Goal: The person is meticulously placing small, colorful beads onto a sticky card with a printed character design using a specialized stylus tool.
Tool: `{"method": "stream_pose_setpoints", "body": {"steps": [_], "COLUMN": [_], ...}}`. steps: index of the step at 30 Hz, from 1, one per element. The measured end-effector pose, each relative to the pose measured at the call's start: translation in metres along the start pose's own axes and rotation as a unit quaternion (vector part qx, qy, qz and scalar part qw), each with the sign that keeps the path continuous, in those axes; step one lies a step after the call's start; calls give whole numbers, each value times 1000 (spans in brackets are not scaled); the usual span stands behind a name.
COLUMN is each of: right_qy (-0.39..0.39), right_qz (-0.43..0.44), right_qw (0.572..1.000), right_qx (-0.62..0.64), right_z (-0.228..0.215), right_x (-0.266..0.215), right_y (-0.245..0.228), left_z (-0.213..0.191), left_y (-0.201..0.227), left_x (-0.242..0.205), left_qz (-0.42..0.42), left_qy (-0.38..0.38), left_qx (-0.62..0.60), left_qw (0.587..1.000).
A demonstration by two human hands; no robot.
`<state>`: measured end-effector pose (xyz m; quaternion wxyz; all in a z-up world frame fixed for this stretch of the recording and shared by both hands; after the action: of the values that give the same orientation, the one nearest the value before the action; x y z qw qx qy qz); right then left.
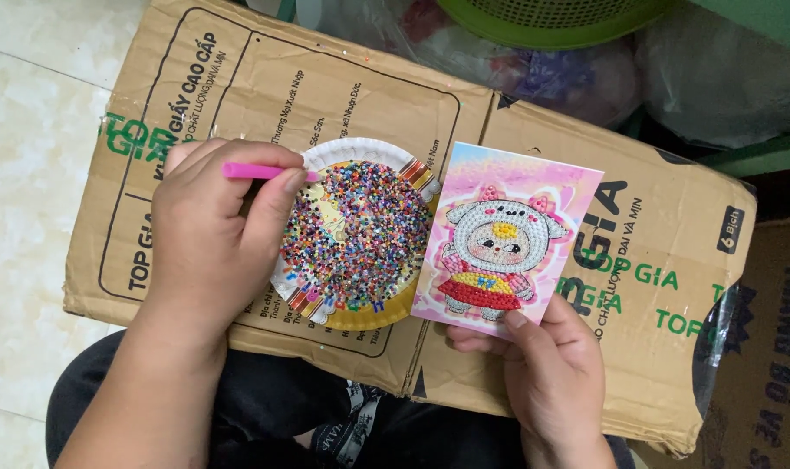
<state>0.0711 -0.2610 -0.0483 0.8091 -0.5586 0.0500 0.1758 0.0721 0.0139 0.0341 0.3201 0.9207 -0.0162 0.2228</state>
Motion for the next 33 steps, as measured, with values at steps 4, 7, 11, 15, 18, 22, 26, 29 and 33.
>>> {"method": "stream_pose_setpoints", "body": {"steps": [4,7,11,15,18,22,26,29,33], "right_qy": [-2,5,27,-5,-2,13,26,30,22], "right_qz": [-1,0,11,-7,-7,1,8,8,-1], "right_qw": [1000,1000,1000,1000,1000,1000,999,997,981], "right_qx": [-7,-11,-12,1,-7,-6,-33,-74,-195], "right_z": [1,-1,-4,0,-1,0,1,4,10], "right_x": [0,0,0,0,0,0,0,-1,0], "right_y": [-1,0,2,0,0,1,0,-5,-19], "left_z": [0,1,0,2,2,-2,-6,13,37], "left_y": [1,0,2,1,0,5,30,63,106], "left_x": [1,0,1,0,0,0,-4,-14,-25], "left_qz": [-1,-1,2,0,-5,-6,-20,39,162], "left_qy": [-4,-6,-1,-7,-6,-3,7,-47,-83], "left_qx": [1,5,-1,-2,1,-16,-93,-184,-220], "left_qw": [1000,1000,1000,1000,1000,1000,995,981,958]}}
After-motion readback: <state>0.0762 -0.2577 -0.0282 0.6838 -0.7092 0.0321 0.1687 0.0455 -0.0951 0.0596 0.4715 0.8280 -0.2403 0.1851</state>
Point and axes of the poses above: each hand's wrist, its own x-axis towards the middle knuckle, its own z-axis out of the palm, y = z × x, the point moved 8 cm from there along x, towards the middle knuckle, and after that the axes turned 2 degrees about -y, right-handed, at the moved point
